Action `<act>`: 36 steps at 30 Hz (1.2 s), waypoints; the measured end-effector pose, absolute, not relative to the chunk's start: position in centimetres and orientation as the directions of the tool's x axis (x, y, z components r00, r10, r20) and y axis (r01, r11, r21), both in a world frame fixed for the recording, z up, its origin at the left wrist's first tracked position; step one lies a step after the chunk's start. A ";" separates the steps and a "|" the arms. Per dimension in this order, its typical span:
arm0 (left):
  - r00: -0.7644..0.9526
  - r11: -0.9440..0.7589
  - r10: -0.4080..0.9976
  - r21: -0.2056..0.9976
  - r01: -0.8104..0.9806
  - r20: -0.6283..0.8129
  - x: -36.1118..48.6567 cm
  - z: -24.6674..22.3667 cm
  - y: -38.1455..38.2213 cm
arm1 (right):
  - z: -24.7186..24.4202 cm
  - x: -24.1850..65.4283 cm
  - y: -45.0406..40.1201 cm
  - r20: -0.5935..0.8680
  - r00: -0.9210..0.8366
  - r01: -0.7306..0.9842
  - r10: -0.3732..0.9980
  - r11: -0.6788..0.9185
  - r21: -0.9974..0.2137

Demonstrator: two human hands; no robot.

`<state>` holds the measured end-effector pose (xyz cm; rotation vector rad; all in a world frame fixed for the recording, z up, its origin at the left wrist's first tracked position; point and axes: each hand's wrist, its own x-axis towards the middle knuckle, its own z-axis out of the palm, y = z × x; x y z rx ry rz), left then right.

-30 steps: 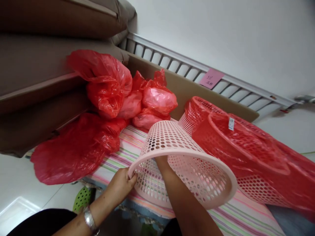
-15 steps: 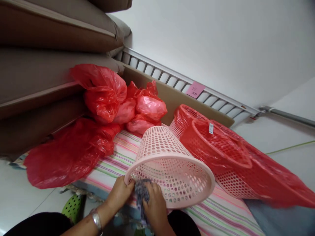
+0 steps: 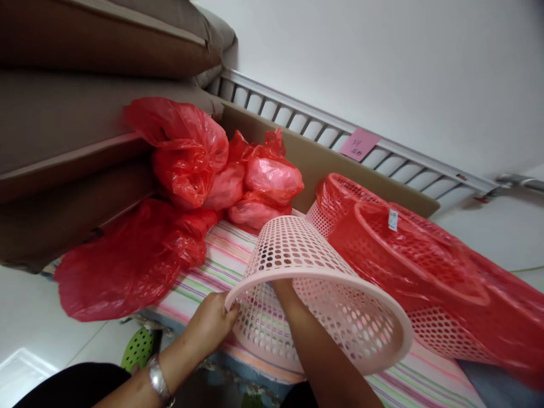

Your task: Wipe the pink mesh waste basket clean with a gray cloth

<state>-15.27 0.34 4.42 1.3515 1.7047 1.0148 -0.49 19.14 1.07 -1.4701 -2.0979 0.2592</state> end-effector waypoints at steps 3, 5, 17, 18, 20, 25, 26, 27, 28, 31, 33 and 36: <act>-0.278 0.138 0.958 0.960 0.244 -0.067 -15.0 3.6 0.3 | 0.6 -0.7 20.3 0.330 -0.204 0.813 0.922 0.347 -0.467; -0.238 0.226 0.950 0.970 0.088 -0.200 -14.1 2.4 0.1 | 0.5 -0.6 20.5 0.330 -0.186 0.817 0.925 0.332 -0.471; -0.101 0.348 0.924 0.921 -0.175 -0.369 -10.8 -1.4 0.4 | 1.3 2.6 7.0 0.165 -0.336 0.919 0.927 0.361 -0.160; -0.102 0.350 0.923 0.921 -0.172 -0.370 -10.9 -1.2 0.3 | 1.2 3.1 5.0 0.146 -0.350 0.912 0.925 0.372 -0.175; -0.103 0.352 0.924 0.925 -0.146 -0.368 -10.9 -0.6 0.1 | 1.2 4.0 1.8 0.108 -0.373 0.896 0.921 0.388 -0.214; -0.122 0.275 0.955 0.961 0.022 -0.270 -11.8 1.5 -0.3 | 1.9 4.1 2.9 0.089 -0.391 0.885 0.916 0.401 -0.235; -0.133 0.261 0.959 0.963 0.060 -0.252 -12.1 1.8 -0.2 | 2.0 3.7 4.5 0.107 -0.380 0.893 0.919 0.395 -0.218; -0.145 0.246 0.962 0.964 0.098 -0.230 -12.5 2.1 -0.2 | 2.0 3.3 6.4 0.127 -0.362 0.902 0.923 0.381 -0.204; -0.157 0.228 0.966 0.964 0.135 -0.206 -12.8 2.4 -0.1 | 1.9 2.8 8.4 0.146 -0.339 0.909 0.929 0.363 -0.203; -0.171 0.180 0.974 0.965 0.193 -0.147 -13.8 2.9 0.3 | 1.2 1.3 14.4 0.226 -0.259 0.881 0.939 0.326 -0.344; -0.154 0.187 0.975 0.966 0.179 -0.160 -14.2 3.2 0.6 | 0.6 0.5 17.5 0.285 -0.210 0.817 0.935 0.328 -0.474; -0.158 0.186 0.973 0.976 0.114 -0.167 -14.3 3.1 0.7 | 0.1 -0.3 20.1 0.321 -0.161 0.774 0.933 0.322 -0.546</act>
